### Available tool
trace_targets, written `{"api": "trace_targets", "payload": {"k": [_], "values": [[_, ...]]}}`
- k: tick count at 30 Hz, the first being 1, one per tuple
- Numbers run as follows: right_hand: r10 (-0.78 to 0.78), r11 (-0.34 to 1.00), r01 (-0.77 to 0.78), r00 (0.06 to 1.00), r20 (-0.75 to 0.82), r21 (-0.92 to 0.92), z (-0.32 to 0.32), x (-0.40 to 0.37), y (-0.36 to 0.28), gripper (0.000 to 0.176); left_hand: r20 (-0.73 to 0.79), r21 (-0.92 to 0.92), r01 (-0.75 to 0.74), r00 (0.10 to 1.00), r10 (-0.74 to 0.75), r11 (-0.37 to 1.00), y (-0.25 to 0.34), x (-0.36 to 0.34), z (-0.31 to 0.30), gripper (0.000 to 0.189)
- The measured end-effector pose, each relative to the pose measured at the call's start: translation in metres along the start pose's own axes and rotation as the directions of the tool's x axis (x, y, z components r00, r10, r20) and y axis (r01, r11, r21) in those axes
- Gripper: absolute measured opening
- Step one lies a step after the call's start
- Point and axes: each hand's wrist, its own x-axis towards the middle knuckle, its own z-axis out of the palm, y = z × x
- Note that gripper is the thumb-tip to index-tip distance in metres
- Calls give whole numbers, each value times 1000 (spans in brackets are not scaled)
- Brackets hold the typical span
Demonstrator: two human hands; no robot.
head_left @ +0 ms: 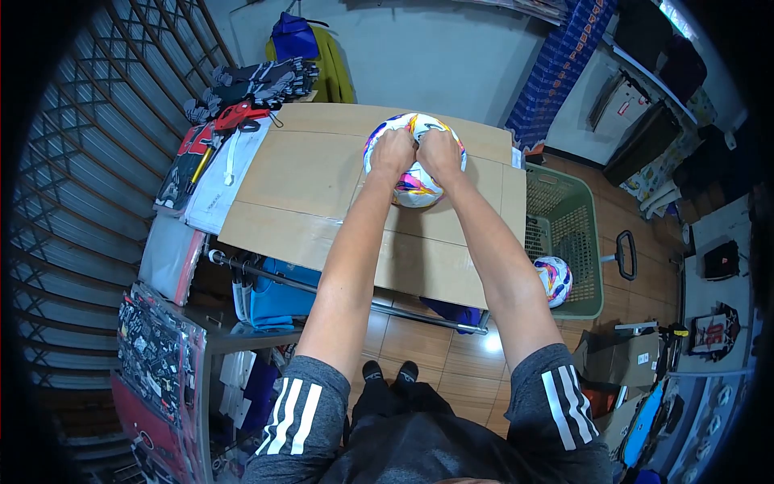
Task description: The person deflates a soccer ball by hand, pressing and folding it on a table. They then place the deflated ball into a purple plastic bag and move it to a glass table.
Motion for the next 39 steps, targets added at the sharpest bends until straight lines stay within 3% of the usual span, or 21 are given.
{"api": "trace_targets", "payload": {"k": [39], "values": [[-14,1000,15,999,-50,4,0,-9,1,14,-34,7,-10,999,10,1000,2,-6,4,18]]}}
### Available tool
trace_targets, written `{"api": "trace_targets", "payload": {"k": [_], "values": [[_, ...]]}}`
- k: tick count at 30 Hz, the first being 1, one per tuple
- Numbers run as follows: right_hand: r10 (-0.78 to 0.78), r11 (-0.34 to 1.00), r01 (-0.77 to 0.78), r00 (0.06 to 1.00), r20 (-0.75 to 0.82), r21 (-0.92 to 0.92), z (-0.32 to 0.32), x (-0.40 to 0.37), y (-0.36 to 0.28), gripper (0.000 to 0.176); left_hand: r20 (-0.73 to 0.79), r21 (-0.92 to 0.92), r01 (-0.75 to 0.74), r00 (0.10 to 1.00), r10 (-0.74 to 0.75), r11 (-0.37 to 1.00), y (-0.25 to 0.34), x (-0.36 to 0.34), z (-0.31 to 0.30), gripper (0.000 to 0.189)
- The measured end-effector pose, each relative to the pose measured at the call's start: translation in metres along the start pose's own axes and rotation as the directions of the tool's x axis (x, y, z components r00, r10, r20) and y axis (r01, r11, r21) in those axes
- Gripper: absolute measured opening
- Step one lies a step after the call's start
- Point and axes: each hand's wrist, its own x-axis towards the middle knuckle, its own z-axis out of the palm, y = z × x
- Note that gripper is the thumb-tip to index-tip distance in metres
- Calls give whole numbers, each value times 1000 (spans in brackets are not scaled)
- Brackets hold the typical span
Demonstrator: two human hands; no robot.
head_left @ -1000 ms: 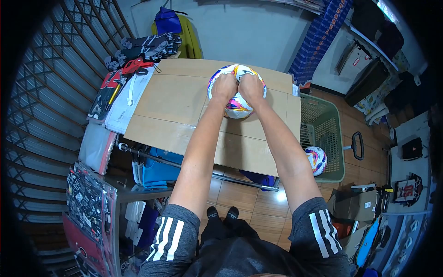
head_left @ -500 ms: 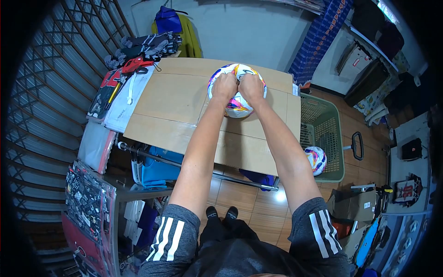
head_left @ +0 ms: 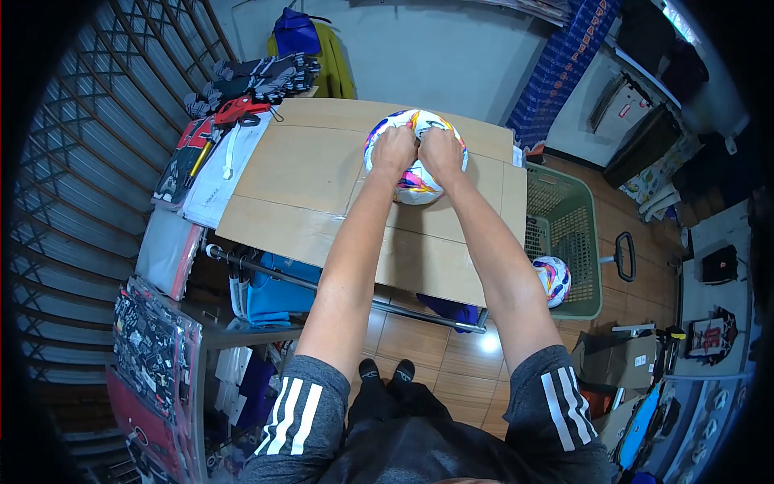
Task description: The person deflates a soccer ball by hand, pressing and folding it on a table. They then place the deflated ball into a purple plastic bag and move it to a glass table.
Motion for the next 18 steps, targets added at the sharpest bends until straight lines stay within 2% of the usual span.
{"api": "trace_targets", "payload": {"k": [18], "values": [[2,1000,-2,1000,-6,-14,2,0,3,14,-27,22,-2,1000,3,1000,5,-5,-3,18]]}}
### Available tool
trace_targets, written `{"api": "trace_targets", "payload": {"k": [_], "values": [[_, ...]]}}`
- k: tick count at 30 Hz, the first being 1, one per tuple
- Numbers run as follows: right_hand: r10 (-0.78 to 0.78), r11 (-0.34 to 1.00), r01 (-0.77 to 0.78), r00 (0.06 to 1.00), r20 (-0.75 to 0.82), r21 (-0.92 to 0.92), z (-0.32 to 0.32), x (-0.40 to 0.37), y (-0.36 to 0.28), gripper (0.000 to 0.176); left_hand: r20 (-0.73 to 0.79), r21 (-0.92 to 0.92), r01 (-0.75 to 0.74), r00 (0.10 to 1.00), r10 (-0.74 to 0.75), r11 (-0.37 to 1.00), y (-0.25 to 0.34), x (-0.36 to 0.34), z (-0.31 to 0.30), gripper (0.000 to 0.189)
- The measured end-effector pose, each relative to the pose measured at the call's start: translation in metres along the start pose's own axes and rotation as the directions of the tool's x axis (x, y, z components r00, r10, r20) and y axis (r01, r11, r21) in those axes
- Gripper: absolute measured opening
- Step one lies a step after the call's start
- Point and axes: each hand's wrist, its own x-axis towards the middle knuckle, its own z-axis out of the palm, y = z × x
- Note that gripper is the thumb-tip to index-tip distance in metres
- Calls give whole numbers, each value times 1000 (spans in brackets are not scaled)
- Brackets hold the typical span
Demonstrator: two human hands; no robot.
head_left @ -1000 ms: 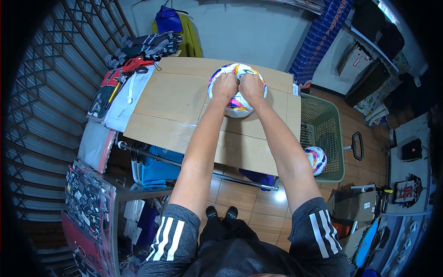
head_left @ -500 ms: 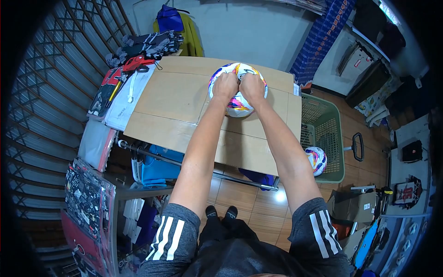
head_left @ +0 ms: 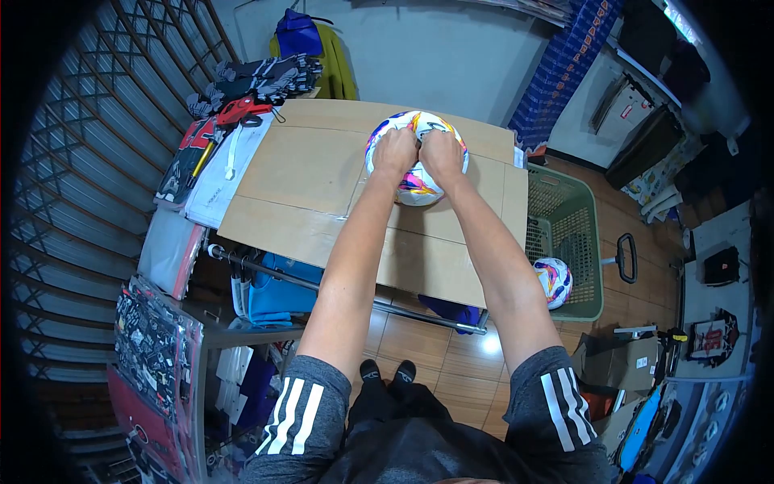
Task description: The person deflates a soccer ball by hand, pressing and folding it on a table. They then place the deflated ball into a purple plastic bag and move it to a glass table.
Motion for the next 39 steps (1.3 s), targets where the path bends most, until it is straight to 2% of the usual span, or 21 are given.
{"api": "trace_targets", "payload": {"k": [29,39], "values": [[-18,1000,18,999,-32,0,6,-1,2,18,8,11,-7,1000,7,1000,-5,2,8,19],[-19,1000,19,999,-31,-14,3,-4,1,19,-37,11,-16,999,16,1000,-9,4,19,18]]}}
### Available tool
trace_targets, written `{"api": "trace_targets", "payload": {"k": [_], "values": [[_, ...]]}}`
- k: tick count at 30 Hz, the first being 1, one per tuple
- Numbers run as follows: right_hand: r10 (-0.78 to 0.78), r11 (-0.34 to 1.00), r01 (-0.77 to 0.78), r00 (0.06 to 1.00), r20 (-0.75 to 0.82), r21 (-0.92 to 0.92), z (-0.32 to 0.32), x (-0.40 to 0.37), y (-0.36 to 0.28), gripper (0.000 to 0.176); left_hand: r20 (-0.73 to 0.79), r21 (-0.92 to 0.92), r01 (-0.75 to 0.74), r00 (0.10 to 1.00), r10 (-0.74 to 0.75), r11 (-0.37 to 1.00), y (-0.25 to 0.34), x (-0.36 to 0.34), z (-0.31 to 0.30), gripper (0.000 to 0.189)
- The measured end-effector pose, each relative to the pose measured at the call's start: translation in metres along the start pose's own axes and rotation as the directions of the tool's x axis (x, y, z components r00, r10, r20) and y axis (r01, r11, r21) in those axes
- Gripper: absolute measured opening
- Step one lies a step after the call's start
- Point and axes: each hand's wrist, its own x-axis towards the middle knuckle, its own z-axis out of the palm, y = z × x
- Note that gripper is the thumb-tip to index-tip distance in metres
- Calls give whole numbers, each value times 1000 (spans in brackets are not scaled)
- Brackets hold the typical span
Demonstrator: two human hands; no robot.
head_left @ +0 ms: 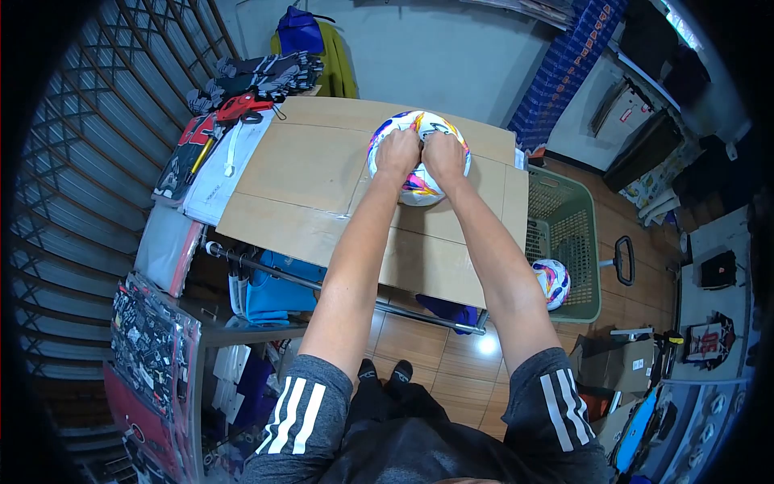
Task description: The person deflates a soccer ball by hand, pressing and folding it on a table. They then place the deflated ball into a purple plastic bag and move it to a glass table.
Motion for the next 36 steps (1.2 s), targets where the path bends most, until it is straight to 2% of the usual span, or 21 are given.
{"api": "trace_targets", "payload": {"k": [36], "values": [[-37,999,36,999,-29,-30,6,-2,3,19,6,14,9,1000,-9,1000,4,-6,-4,18]]}}
